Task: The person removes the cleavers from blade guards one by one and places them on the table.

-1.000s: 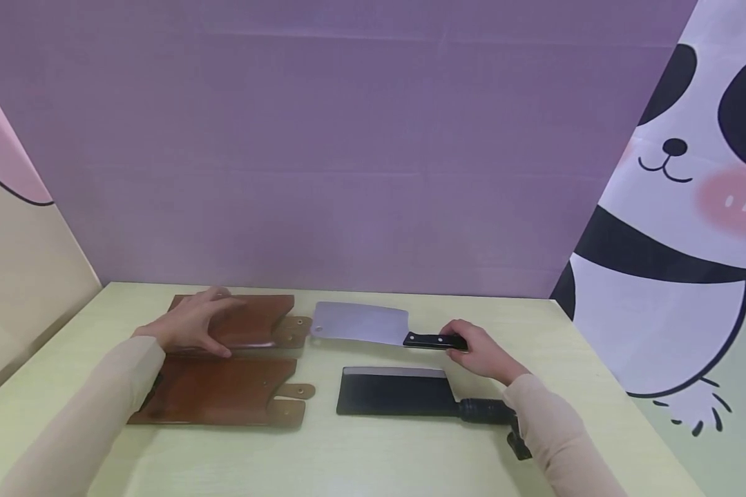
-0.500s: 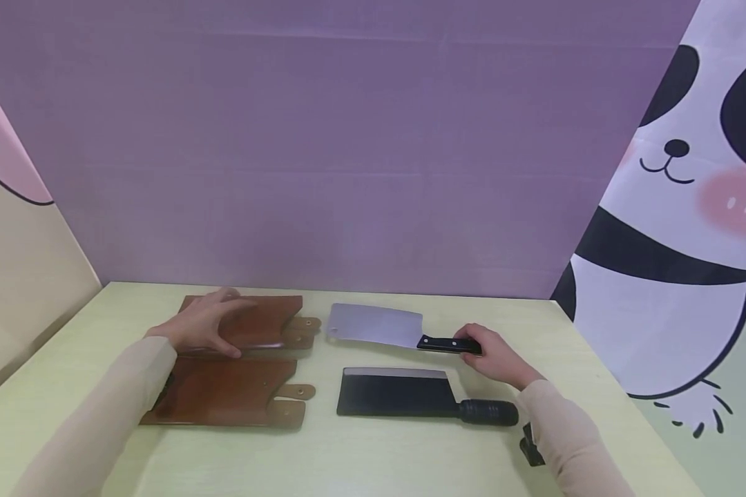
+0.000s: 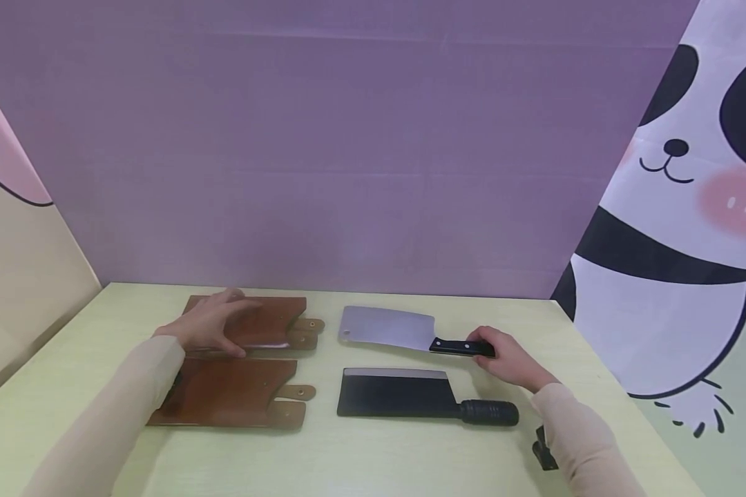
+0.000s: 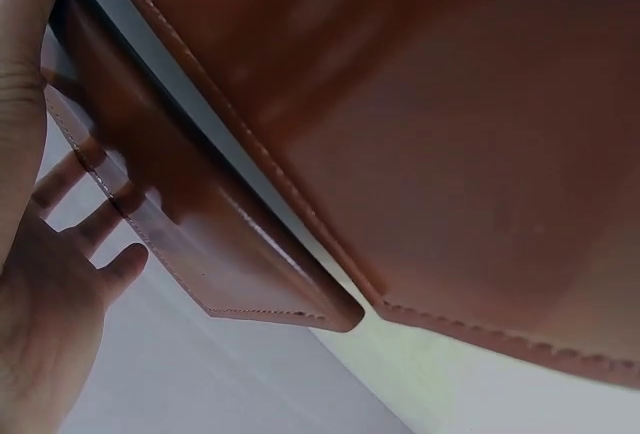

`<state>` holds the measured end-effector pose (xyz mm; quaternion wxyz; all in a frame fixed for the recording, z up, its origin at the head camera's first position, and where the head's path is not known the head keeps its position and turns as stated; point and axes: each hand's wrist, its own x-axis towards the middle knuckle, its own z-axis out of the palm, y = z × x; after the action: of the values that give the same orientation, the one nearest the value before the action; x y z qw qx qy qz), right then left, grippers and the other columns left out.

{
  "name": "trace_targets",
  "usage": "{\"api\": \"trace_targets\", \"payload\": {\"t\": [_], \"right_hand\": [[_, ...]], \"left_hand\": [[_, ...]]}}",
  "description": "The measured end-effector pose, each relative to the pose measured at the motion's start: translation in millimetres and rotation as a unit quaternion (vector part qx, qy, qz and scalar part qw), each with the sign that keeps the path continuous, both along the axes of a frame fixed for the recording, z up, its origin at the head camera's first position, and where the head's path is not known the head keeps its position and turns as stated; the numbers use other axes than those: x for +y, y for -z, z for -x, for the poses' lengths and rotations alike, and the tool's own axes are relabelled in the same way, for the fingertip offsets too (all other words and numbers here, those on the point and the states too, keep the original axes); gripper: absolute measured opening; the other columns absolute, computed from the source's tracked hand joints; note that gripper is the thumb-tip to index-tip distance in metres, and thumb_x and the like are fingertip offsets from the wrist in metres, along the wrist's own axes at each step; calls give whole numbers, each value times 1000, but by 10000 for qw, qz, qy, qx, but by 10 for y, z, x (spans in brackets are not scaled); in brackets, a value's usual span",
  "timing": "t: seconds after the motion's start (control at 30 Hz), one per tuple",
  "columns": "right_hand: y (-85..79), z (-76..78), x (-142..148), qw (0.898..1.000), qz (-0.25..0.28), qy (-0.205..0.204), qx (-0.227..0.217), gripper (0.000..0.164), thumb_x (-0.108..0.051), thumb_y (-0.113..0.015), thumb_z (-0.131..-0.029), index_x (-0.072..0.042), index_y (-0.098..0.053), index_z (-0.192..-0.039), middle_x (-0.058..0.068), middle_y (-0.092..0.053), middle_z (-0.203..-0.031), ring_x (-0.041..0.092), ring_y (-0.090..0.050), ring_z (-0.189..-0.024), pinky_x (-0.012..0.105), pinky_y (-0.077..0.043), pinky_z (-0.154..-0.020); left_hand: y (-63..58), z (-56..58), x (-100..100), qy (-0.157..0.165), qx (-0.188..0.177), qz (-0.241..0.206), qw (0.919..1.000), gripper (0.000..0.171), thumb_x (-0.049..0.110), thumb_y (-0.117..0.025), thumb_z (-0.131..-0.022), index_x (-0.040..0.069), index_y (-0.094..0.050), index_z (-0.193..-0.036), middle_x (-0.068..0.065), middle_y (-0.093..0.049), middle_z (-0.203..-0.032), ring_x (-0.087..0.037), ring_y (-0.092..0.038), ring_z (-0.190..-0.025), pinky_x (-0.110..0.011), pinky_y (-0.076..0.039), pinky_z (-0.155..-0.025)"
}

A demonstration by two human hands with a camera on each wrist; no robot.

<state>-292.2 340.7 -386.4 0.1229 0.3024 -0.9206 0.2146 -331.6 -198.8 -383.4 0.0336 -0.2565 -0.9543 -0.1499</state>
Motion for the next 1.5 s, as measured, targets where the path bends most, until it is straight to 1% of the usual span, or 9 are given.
{"api": "trace_targets", "payload": {"t": [0.2, 0.37, 0.53, 0.7, 0.87, 1.1, 1.17, 1.37, 1.5], "right_hand": [[2, -10, 54, 10000, -45, 40, -35, 22, 2, -66, -73, -5, -61, -94, -1, -61, -88, 0, -50, -81, 26, -44, -71], [5, -17, 64, 9999, -93, 60, -93, 21, 2, -66, -74, -5, -61, -93, -1, -61, -88, 2, -51, -81, 27, -45, -71], [-3, -20, 67, 9997, -147, 106, -192, 21, 2, -66, -74, -4, -61, -94, 0, -61, -88, 3, -51, -81, 28, -45, -72], [-8, -18, 66, 9992, -200, 179, -287, 22, 2, -65, -74, -4, -61, -94, 1, -62, -90, 5, -52, -82, 29, -46, -74], [-13, -13, 66, 9987, -226, 213, -407, 23, 2, -63, -74, -5, -61, -95, 2, -62, -91, 7, -53, -83, 30, -46, -75], [6, 20, 79, 9977, -243, 313, -547, 24, 2, -63, -74, -6, -61, -96, 2, -62, -93, 11, -54, -86, 33, -46, -78], [16, 32, 88, 9976, -258, 332, -549, 24, 2, -64, -74, -6, -61, -97, 2, -62, -93, 11, -54, -86, 34, -46, -78], [38, 56, 103, 9974, -356, 361, -515, 25, 1, -66, -74, -6, -61, -98, 2, -62, -93, 9, -55, -86, 35, -46, -78], [19, 62, 90, 9964, -314, 401, -677, 25, 0, -66, -75, -5, -61, -98, 3, -62, -94, 14, -56, -87, 39, -46, -80]], "left_hand": [[21, 33, 43, 37, -15, 48, 10000, 90, 50, -81, -57, 23, -44, -135, -14, -36, -134, -38, -36, -123, -61, -25, -100], [58, 61, 56, 30, -56, 48, 10000, 90, 51, -81, -57, 23, -45, -135, -13, -38, -131, -36, -37, -121, -60, -26, -100], [68, 63, 71, -34, -140, 86, 9999, 91, 52, -81, -57, 23, -45, -135, -13, -38, -131, -36, -37, -121, -60, -26, -100], [47, 66, 78, -32, -229, 196, 9995, 90, 52, -80, -57, 23, -45, -135, -13, -39, -131, -35, -39, -121, -59, -27, -100], [11, 60, 84, -33, -402, 342, 9986, 89, 51, -80, -59, 23, -44, -135, -14, -39, -133, -35, -39, -121, -58, -28, -99], [-28, 56, 89, -183, -719, 634, 9952, 89, 55, -76, -61, 26, -41, -137, -13, -35, -141, -38, -34, -128, -60, -25, -101], [-34, 57, 90, -175, -790, 700, 9943, 89, 56, -75, -62, 25, -40, -138, -15, -33, -143, -39, -33, -129, -61, -24, -101], [-12, 71, 80, -98, -921, 699, 9932, 90, 56, -74, -64, 22, -39, -139, -18, -29, -146, -41, -30, -132, -63, -23, -101], [-6, 86, 71, -64, -907, 677, 9936, 89, 57, -73, -64, 23, -40, -139, -17, -28, -146, -40, -29, -132, -63, -24, -101]]}}
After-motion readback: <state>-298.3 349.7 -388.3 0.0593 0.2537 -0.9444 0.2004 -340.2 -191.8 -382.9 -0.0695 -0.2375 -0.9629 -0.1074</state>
